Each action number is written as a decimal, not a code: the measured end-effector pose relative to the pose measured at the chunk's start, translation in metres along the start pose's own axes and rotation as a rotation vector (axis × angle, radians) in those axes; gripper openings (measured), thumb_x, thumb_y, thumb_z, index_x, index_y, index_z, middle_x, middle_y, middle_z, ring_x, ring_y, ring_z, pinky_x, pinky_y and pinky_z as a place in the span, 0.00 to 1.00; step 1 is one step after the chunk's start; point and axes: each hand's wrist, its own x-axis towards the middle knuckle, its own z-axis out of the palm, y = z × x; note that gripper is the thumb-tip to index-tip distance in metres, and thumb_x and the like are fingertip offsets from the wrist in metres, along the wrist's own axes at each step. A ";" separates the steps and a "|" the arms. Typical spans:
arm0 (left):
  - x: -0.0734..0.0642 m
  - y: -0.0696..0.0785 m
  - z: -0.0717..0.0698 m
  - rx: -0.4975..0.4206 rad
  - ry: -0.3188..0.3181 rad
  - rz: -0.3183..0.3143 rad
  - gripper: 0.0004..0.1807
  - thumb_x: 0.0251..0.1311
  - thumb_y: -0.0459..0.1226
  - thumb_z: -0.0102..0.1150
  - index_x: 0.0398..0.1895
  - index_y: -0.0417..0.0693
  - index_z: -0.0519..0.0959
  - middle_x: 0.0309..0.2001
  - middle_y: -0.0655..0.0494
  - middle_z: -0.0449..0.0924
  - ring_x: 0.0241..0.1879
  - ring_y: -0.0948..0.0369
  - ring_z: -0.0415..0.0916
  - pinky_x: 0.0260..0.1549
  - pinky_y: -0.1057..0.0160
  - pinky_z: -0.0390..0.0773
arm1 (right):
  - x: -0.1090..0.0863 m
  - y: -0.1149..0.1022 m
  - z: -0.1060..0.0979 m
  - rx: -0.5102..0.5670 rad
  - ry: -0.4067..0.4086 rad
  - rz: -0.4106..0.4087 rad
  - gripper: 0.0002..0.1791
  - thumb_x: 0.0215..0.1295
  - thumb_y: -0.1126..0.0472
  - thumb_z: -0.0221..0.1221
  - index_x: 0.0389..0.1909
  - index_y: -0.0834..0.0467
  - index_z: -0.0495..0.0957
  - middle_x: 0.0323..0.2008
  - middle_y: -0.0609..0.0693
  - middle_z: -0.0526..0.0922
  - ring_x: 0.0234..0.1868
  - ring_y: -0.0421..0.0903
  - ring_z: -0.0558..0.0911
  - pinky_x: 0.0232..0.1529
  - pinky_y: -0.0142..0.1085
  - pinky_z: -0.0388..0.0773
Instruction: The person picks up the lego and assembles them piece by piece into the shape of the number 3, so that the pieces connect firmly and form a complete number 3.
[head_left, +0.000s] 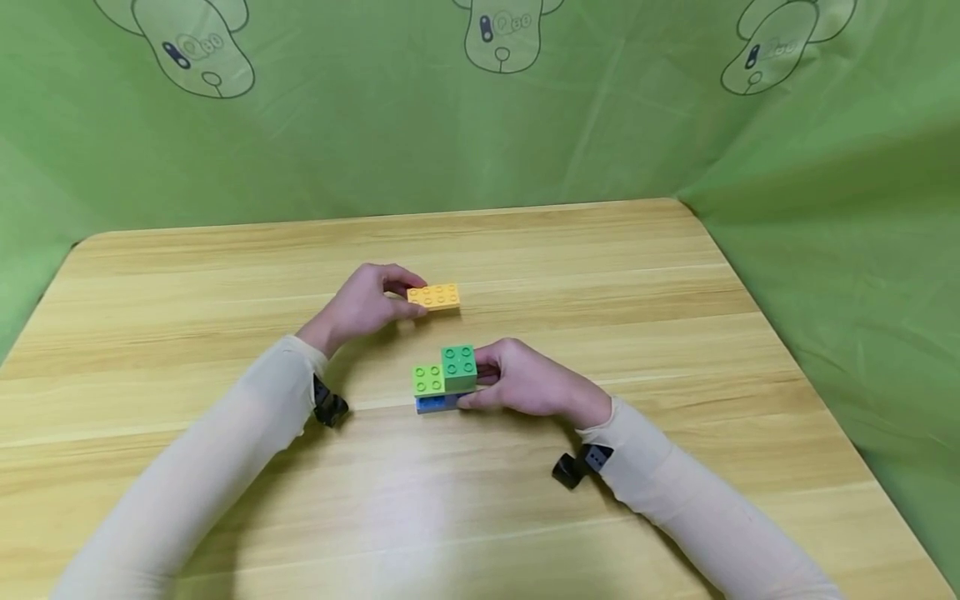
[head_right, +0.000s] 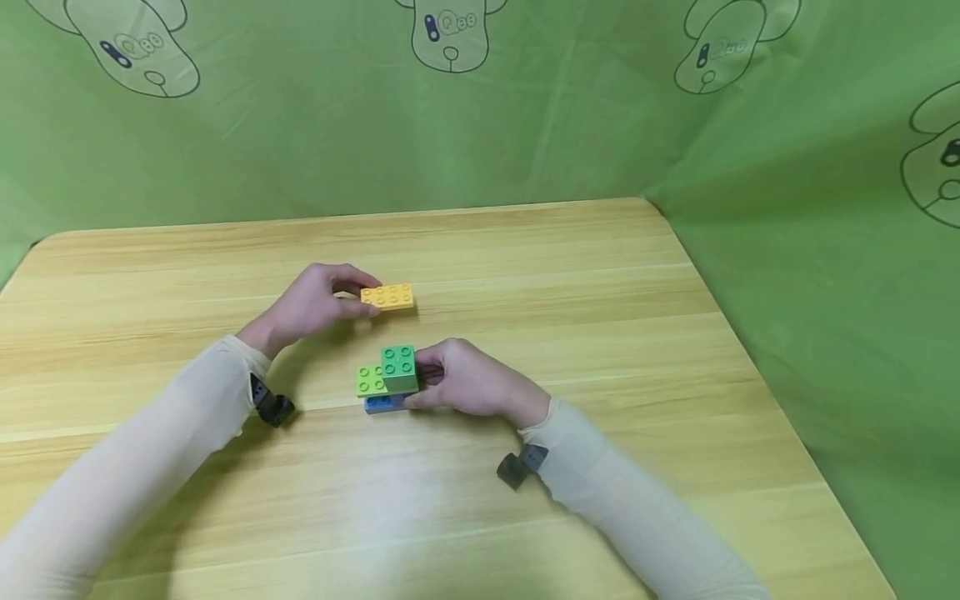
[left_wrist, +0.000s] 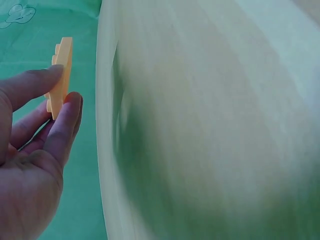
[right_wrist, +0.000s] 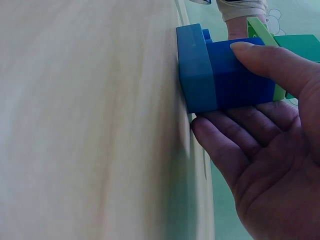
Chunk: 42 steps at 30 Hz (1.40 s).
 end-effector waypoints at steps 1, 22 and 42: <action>-0.001 -0.001 0.000 -0.008 0.008 -0.001 0.21 0.57 0.37 0.70 0.54 0.45 0.81 0.47 0.51 0.79 0.49 0.55 0.72 0.52 0.55 0.70 | 0.000 0.000 0.000 0.000 0.000 0.001 0.22 0.57 0.65 0.70 0.53 0.67 0.79 0.46 0.51 0.85 0.50 0.43 0.83 0.51 0.34 0.77; -0.024 -0.011 0.005 -0.090 0.163 0.012 0.21 0.58 0.35 0.69 0.55 0.45 0.81 0.48 0.52 0.78 0.48 0.56 0.75 0.44 0.58 0.76 | -0.002 -0.001 0.001 -0.004 0.009 -0.003 0.21 0.57 0.66 0.70 0.52 0.67 0.80 0.46 0.52 0.85 0.50 0.43 0.83 0.50 0.33 0.77; -0.041 -0.010 0.005 -0.199 0.194 -0.042 0.22 0.56 0.35 0.71 0.56 0.45 0.81 0.44 0.49 0.79 0.42 0.55 0.75 0.37 0.63 0.77 | -0.002 0.000 0.001 -0.005 0.013 -0.007 0.21 0.57 0.65 0.70 0.52 0.66 0.80 0.46 0.52 0.85 0.50 0.43 0.83 0.51 0.33 0.77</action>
